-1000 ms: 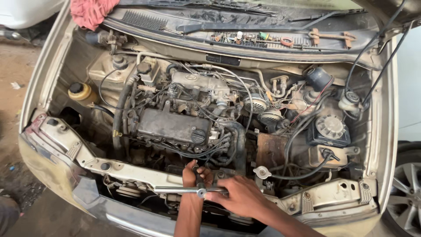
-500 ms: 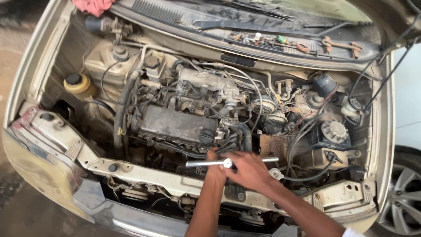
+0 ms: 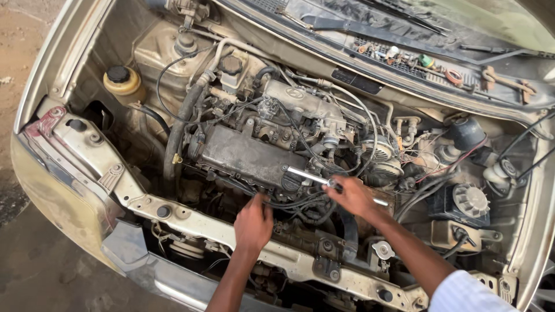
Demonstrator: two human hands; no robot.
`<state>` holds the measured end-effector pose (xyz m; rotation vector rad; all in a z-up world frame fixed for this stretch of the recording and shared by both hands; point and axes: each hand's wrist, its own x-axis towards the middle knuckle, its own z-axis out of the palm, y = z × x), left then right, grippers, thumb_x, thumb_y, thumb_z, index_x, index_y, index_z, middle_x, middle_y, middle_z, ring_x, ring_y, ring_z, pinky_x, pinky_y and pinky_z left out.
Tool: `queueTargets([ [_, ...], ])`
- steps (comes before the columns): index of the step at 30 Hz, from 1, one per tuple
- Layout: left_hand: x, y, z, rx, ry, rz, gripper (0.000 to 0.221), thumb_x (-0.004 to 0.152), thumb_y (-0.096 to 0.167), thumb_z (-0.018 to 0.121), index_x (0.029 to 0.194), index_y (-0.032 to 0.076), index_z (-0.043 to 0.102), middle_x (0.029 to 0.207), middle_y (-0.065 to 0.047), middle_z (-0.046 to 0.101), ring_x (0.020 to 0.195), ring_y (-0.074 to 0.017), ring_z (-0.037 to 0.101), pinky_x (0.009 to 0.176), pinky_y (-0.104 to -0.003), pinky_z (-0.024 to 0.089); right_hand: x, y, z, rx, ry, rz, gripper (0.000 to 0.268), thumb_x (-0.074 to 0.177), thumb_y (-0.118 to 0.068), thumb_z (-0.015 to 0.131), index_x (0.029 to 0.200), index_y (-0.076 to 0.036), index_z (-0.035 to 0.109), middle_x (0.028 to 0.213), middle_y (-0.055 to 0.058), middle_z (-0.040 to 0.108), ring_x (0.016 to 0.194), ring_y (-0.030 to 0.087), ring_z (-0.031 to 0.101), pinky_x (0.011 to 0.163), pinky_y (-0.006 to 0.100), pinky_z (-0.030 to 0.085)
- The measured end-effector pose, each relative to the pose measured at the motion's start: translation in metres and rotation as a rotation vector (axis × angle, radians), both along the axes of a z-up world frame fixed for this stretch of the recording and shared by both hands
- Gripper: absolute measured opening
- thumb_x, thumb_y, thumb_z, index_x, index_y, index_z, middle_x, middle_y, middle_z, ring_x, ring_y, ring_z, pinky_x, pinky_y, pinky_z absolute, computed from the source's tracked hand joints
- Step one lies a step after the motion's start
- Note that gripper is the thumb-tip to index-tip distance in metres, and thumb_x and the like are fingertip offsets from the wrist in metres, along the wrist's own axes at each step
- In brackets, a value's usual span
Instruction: The person uses a socket wrench and other tools to loosen and tighten various bolts and components on the engine block and under the hood of a car.
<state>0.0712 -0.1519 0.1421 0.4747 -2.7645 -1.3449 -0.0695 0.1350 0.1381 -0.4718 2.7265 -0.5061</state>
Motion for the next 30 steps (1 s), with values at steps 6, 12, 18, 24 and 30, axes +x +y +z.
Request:
queueTargets([
  [6,0.021,0.006,-0.02,-0.227,0.098,-0.055,0.013,0.098,0.021,0.058,0.097,0.009,0.061,0.089,-0.012,0.074,0.08,-0.0323,0.072,0.069,-0.044,0.058,0.0,-0.026,-0.02,-0.025,-0.034,0.064,0.065,0.092,-0.051,0.065,0.133,-0.002,0.063,0.048,0.011,0.055,0.042,0.019,0.053,0.048,0.042,0.043],
  [12,0.018,0.007,-0.02,-0.239,0.142,-0.012,0.014,0.098,0.022,0.056,0.097,0.009,0.06,0.08,-0.013,0.073,0.071,-0.0331,0.071,0.062,-0.045,0.056,0.001,-0.036,-0.027,-0.105,-0.022,0.104,0.059,0.091,-0.046,0.067,0.129,-0.001,0.066,0.081,0.015,0.073,0.057,0.022,0.064,0.057,0.042,0.051],
  [18,0.02,0.007,-0.019,-0.203,0.157,0.023,0.013,0.096,0.021,0.057,0.096,0.008,0.059,0.078,-0.013,0.073,0.071,-0.0333,0.071,0.063,-0.046,0.055,-0.004,-0.031,-0.027,-0.102,-0.08,0.113,0.055,0.091,-0.044,0.066,0.129,-0.004,0.067,0.096,0.017,0.076,0.06,0.024,0.068,0.061,0.042,0.054],
  [24,0.02,0.008,-0.025,-0.219,0.124,-0.006,0.013,0.096,0.021,0.057,0.095,0.008,0.057,0.078,-0.012,0.072,0.069,-0.0311,0.071,0.061,-0.044,0.056,-0.01,-0.034,-0.022,-0.069,-0.151,0.157,0.054,0.091,-0.043,0.065,0.131,-0.007,0.065,0.097,0.016,0.079,0.06,0.026,0.066,0.061,0.045,0.054],
  [30,0.021,0.008,-0.027,-0.244,0.176,0.025,0.013,0.094,0.021,0.06,0.094,0.009,0.057,0.076,-0.012,0.071,0.068,-0.0316,0.07,0.061,-0.045,0.055,-0.009,-0.029,-0.03,-0.111,0.002,0.29,0.041,0.092,-0.033,0.068,0.12,-0.003,0.07,0.089,0.014,0.077,0.062,0.021,0.066,0.062,0.042,0.055],
])
